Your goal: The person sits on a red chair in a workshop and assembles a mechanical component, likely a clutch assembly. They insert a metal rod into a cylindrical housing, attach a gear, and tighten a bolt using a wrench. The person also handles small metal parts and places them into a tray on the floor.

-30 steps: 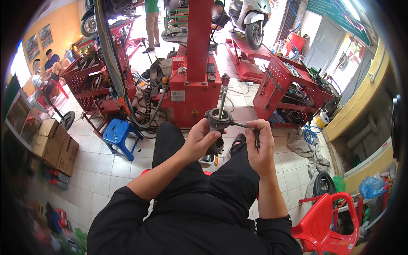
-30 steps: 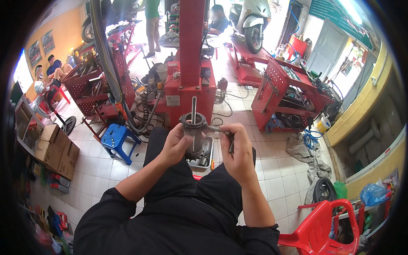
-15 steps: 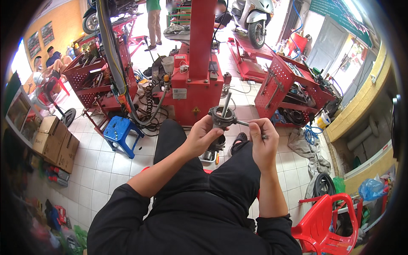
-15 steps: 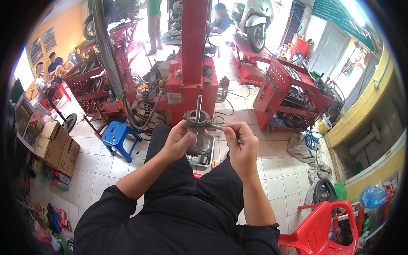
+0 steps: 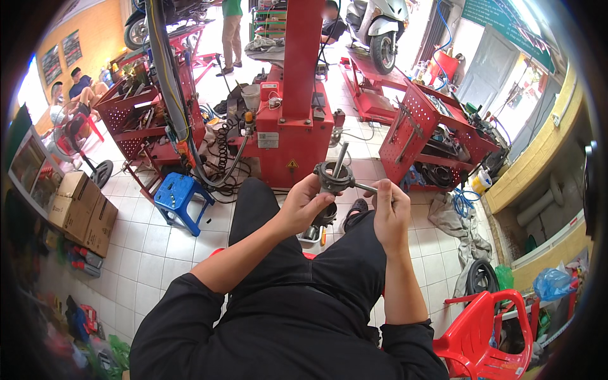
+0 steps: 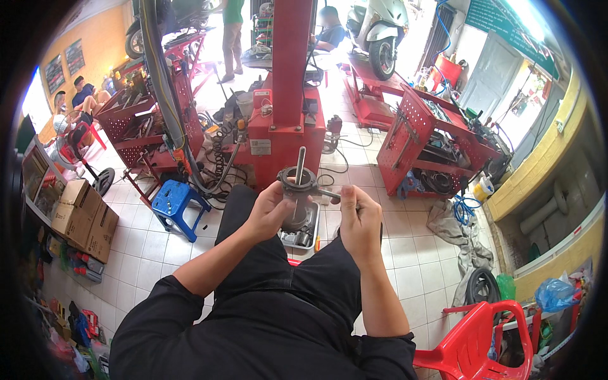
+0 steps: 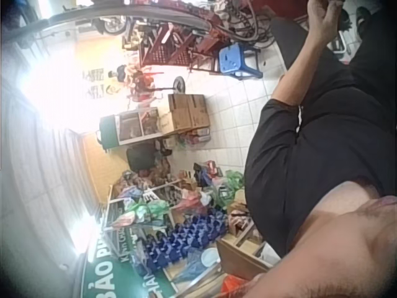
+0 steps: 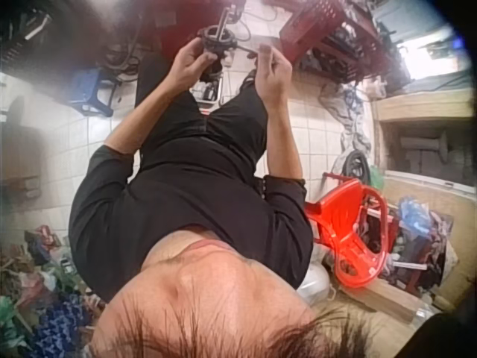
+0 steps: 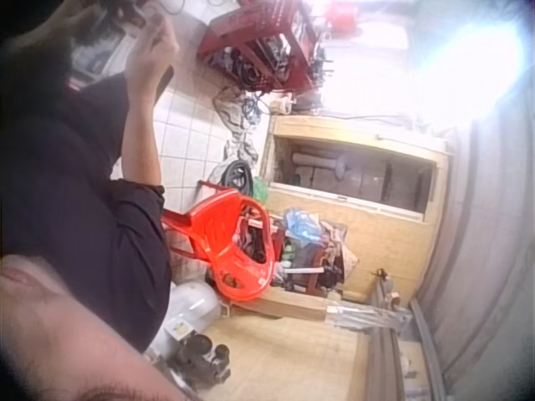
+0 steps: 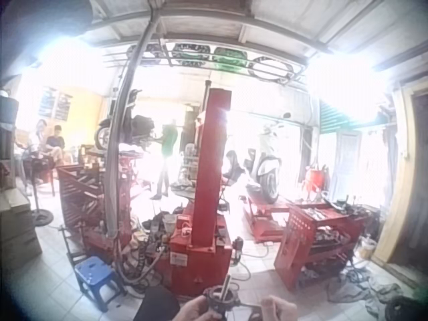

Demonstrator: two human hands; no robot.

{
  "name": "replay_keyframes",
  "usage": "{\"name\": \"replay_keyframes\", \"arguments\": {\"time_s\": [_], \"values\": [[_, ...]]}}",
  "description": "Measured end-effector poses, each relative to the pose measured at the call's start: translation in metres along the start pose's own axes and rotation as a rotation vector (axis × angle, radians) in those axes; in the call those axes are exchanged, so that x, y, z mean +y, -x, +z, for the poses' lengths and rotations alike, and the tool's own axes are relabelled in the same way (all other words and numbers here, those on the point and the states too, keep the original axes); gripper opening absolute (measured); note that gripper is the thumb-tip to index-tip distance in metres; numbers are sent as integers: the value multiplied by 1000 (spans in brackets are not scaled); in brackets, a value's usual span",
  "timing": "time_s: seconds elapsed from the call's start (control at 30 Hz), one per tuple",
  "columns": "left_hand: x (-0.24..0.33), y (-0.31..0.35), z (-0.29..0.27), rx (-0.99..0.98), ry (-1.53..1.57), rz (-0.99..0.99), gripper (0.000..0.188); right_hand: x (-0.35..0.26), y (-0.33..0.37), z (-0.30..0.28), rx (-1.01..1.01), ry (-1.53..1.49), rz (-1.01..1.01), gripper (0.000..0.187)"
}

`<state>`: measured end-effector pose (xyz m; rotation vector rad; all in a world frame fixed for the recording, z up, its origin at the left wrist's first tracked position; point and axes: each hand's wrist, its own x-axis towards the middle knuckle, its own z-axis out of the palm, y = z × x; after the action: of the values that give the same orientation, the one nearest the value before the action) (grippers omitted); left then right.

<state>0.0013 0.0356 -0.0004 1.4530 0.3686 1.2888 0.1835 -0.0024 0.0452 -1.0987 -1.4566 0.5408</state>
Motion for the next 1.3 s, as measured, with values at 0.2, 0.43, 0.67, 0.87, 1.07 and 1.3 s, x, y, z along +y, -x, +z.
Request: {"name": "replay_keyframes", "arguments": {"time_s": [0.2,0.43,0.67,0.87,1.07,1.3], "values": [[-1,-1,-11,15,22,5,28,-16,-2,2,-20,-97,-93,21],[-6,-7,-14,20,68,-1,23,-9,-3,-3,-79,28,-115,14],[-8,-7,-17,-55,80,24,28,-9,-3,-5,-104,133,-182,13],[-4,-5,-16,-56,36,29,30,-27,-1,-6,-154,115,-73,13],[-5,-8,-17,-55,18,29,27,-11,-4,-8,-127,228,-195,15],[2,-7,-17,-37,-1,36,25,-18,-2,-6,-146,179,-156,16]]}}
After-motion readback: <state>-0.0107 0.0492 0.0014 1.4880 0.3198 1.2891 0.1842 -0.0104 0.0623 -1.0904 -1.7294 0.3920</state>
